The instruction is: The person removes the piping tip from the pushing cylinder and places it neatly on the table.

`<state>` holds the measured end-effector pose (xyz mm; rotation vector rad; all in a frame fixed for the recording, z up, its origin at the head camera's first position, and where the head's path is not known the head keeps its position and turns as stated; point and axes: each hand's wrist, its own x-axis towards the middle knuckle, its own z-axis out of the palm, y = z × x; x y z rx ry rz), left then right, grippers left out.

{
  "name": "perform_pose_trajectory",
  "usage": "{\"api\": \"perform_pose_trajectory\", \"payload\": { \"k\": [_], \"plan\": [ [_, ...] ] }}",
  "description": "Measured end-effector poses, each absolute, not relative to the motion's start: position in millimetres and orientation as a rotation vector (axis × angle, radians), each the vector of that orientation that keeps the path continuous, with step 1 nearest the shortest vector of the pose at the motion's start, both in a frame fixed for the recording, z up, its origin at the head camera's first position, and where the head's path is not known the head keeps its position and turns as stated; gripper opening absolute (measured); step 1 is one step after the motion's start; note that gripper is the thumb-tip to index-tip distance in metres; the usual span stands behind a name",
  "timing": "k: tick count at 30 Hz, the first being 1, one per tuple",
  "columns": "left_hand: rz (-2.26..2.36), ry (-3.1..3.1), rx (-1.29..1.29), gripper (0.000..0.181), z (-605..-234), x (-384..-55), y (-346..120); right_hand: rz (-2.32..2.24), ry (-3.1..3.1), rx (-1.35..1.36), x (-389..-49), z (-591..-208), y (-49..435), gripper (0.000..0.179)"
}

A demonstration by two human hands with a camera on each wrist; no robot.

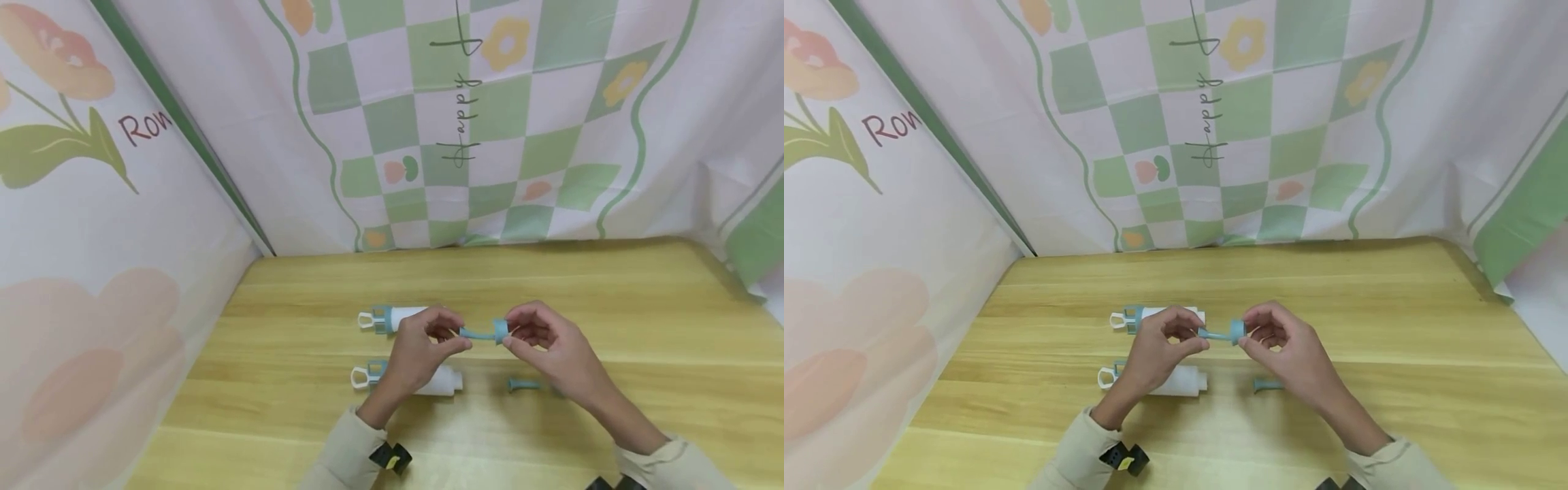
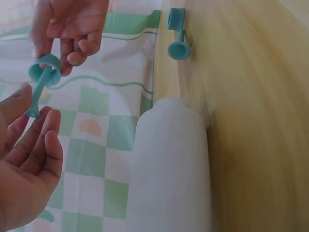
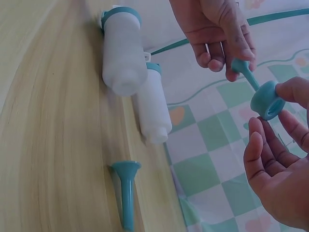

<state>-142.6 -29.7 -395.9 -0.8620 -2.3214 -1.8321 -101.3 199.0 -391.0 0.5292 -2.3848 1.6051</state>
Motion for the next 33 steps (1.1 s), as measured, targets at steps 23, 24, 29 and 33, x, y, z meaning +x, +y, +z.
{"api": "perform_pose_trajectory", "payload": {
  "k": [23, 24, 29, 33],
  "plan": [
    [-1.529, -2.489, -0.943, 0.017, -369.8, -163.4, -16.8, 1.448, -2.464, 0.466, -109.2, -383.2, 238.0, 0.023],
    [-1.531, -2.488, -0.941, 0.017, -370.1, -164.5, -15.4, 1.44, -2.471, 0.466, -109.7, -382.6, 240.4, 0.023],
    [-1.472, -2.506, -0.925, 0.016, -370.4, -170.0, -9.6, 1.4, -2.52, 0.455, -112.5, -381.0, 253.6, 0.024],
    [-1.398, -2.548, -0.912, 0.016, -368.5, -175.3, -7.0, 1.33, -2.553, 0.447, -116.6, -379.8, 260.9, 0.025]
  ]
}}
